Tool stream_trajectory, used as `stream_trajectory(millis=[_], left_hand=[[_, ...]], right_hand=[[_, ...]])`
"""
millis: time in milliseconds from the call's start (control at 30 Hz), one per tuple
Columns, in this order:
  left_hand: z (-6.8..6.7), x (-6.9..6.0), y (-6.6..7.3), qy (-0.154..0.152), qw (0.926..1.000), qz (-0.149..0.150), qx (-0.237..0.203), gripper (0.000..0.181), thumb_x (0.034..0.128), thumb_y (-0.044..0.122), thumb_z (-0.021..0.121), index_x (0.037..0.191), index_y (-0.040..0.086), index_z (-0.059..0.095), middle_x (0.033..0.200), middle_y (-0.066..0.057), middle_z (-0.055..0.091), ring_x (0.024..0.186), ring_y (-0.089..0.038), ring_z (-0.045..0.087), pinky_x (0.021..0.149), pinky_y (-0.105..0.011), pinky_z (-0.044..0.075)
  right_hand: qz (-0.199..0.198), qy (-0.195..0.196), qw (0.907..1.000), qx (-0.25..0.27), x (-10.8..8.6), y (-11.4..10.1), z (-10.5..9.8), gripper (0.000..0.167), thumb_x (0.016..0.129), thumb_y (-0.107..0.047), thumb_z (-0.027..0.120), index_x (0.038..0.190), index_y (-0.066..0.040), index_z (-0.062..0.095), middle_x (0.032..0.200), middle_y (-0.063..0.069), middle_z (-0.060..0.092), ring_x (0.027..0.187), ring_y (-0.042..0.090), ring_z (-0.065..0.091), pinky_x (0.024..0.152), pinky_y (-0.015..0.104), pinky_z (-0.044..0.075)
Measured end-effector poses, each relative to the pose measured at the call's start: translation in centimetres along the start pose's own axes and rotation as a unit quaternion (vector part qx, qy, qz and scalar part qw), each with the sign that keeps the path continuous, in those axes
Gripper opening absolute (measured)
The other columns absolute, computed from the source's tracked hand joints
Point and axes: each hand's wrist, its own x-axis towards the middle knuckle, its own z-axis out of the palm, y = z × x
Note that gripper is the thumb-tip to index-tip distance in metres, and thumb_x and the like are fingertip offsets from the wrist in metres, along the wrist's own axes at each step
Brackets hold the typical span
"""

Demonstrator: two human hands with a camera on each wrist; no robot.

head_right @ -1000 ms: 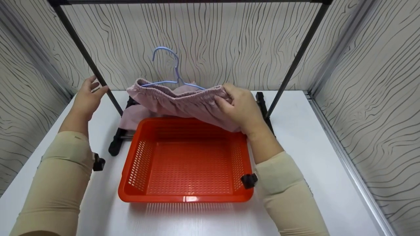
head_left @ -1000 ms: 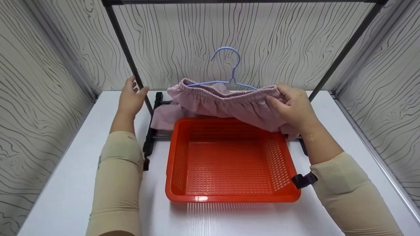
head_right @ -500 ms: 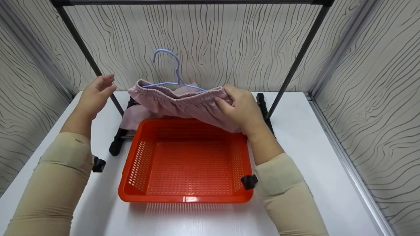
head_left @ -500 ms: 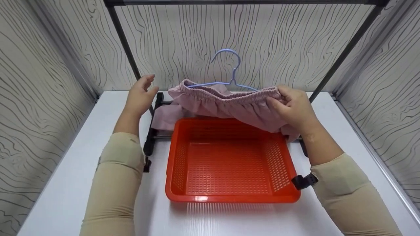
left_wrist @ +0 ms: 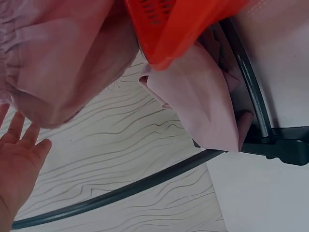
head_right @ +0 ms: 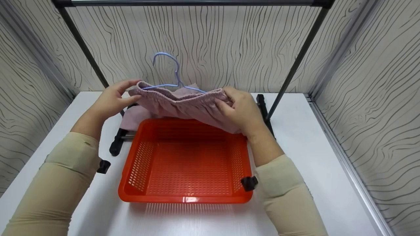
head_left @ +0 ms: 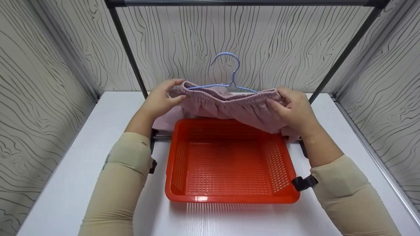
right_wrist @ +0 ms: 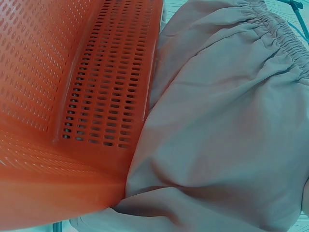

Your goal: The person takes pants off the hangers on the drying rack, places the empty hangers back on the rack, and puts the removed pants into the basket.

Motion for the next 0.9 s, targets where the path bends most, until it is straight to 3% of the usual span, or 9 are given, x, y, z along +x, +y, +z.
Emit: stream_trajectory(millis=[100,333,467,633,733,900], left_hand=[[0.5,0.2,0.3,-0.013,0.9998,0.013,-0.002,0.051,0.0855,0.026,0.064,0.132,0.014,0.048,0.128,-0.002,0.051,0.121,-0.014,0.044,0.102,-0.033,0.033],[1.3,0.2,0.4,-0.011,0.9999,0.004,-0.003,0.044,0.0864,0.023,0.063,0.128,0.014,0.052,0.122,-0.004,0.054,0.114,-0.015,0.049,0.097,-0.031,0.040],[1.5,0.1,0.6,-0.007,0.9999,0.012,0.010,0.029,0.0868,0.023,0.062,0.115,0.013,0.061,0.114,-0.004,0.057,0.106,-0.016,0.051,0.093,-0.031,0.042],[1.7,0.1,0.6,-0.004,0.9994,0.026,0.025,0.014,0.0871,0.021,0.061,0.097,0.012,0.063,0.095,-0.003,0.056,0.088,-0.016,0.048,0.078,-0.032,0.043],[1.8,0.1,0.6,-0.013,0.9994,0.023,0.023,0.010,0.0889,0.018,0.059,0.096,0.011,0.060,0.091,-0.003,0.055,0.085,-0.016,0.048,0.075,-0.032,0.043],[2.0,0.2,0.8,-0.016,0.9993,0.024,0.022,0.013,0.0900,0.015,0.057,0.102,0.013,0.060,0.097,-0.002,0.058,0.090,-0.015,0.052,0.081,-0.031,0.046]], right_hand=[[-0.004,0.004,1.0000,0.002,0.0,0.1,0.0,0.009,0.080,-0.014,0.066,0.085,-0.007,0.064,0.076,0.005,0.063,0.066,0.012,0.050,0.059,0.020,0.038],[0.001,0.001,1.0000,-0.004,-0.2,0.2,0.2,0.010,0.081,-0.014,0.066,0.086,-0.006,0.064,0.077,0.005,0.064,0.067,0.013,0.049,0.059,0.020,0.037],[-0.005,0.005,1.0000,-0.006,-0.2,0.3,0.2,0.009,0.081,-0.013,0.065,0.083,-0.005,0.062,0.073,0.004,0.062,0.064,0.012,0.046,0.057,0.020,0.035],[-0.018,0.008,0.9998,-0.005,-0.2,0.4,0.1,0.010,0.080,-0.014,0.066,0.078,-0.007,0.060,0.067,0.002,0.058,0.061,0.012,0.043,0.054,0.021,0.033],[-0.018,0.006,0.9998,-0.007,-0.1,0.4,0.1,0.009,0.080,-0.015,0.066,0.079,-0.008,0.062,0.070,0.002,0.060,0.063,0.012,0.047,0.057,0.021,0.035],[-0.009,0.008,0.9999,-0.004,0.0,0.3,0.1,0.008,0.081,-0.015,0.066,0.079,-0.008,0.064,0.073,0.003,0.063,0.066,0.010,0.050,0.060,0.020,0.038]])
